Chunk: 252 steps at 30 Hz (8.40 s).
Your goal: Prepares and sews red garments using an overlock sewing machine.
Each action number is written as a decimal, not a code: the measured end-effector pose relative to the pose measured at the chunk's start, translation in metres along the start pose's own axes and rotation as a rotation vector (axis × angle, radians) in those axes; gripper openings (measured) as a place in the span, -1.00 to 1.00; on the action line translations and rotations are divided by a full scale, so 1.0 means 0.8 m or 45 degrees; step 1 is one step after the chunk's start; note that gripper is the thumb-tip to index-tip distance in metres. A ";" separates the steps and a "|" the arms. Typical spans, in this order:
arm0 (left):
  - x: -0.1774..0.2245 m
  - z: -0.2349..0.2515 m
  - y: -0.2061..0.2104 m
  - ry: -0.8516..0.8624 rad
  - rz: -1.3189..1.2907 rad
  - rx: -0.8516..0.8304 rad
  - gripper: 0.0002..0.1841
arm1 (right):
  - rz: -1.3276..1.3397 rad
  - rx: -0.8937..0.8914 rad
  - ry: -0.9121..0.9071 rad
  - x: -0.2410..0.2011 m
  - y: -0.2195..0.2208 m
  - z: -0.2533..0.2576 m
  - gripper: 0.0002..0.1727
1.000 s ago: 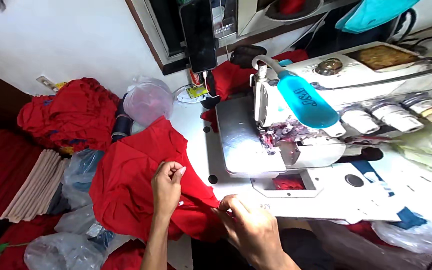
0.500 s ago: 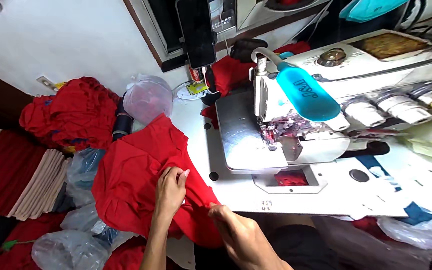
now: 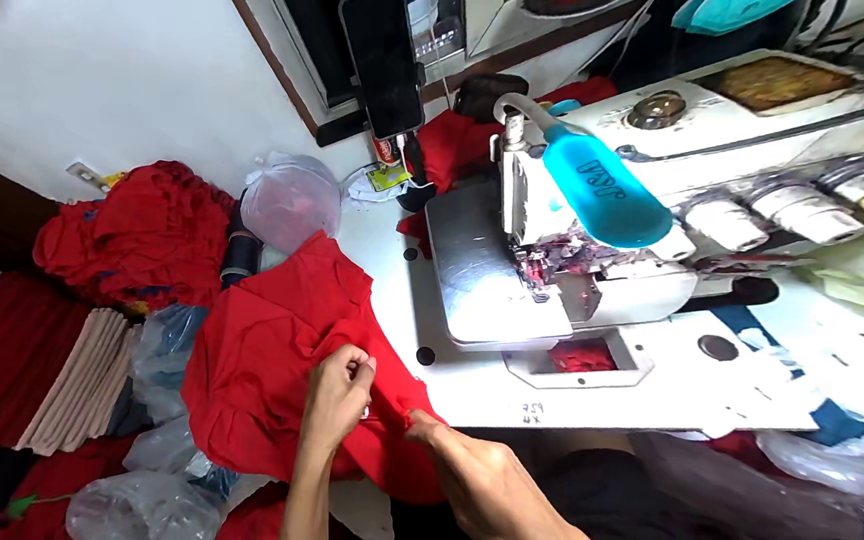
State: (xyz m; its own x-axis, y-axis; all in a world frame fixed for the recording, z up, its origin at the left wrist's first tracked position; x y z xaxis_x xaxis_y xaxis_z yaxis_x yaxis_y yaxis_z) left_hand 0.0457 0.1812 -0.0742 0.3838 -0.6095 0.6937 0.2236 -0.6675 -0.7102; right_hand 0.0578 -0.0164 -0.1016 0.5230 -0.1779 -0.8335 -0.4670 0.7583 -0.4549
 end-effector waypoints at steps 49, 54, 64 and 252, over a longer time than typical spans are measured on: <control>-0.084 0.097 0.014 0.570 0.503 0.430 -0.45 | -0.763 1.075 0.739 0.081 -0.475 -0.003 -0.78; -0.085 0.098 0.016 0.568 0.494 0.465 -0.46 | -0.961 0.611 1.103 0.134 -0.475 0.029 -0.59; -0.083 0.094 0.022 0.559 0.490 0.516 -0.48 | -0.896 0.405 1.183 0.163 -0.485 0.039 -0.61; 0.202 0.025 0.046 1.312 -0.024 -0.245 -0.74 | 0.278 0.560 0.413 0.051 -0.152 0.000 -0.80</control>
State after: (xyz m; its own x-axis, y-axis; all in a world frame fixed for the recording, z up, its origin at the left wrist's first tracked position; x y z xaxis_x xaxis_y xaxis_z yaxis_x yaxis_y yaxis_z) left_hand 0.1339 0.0664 0.0092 -0.5877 -0.6068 0.5352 0.0403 -0.6826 -0.7297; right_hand 0.1365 -0.1161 -0.0803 0.1706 -0.1189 -0.9781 -0.1636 0.9755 -0.1471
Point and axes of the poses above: each hand's wrist, its own z-axis towards the middle knuckle, its own y-axis out of the palm, x = y × z, the point moved 6 cm from there along z, towards the middle knuckle, and after that the axes turned 13 degrees about y, right-handed, at the moved point
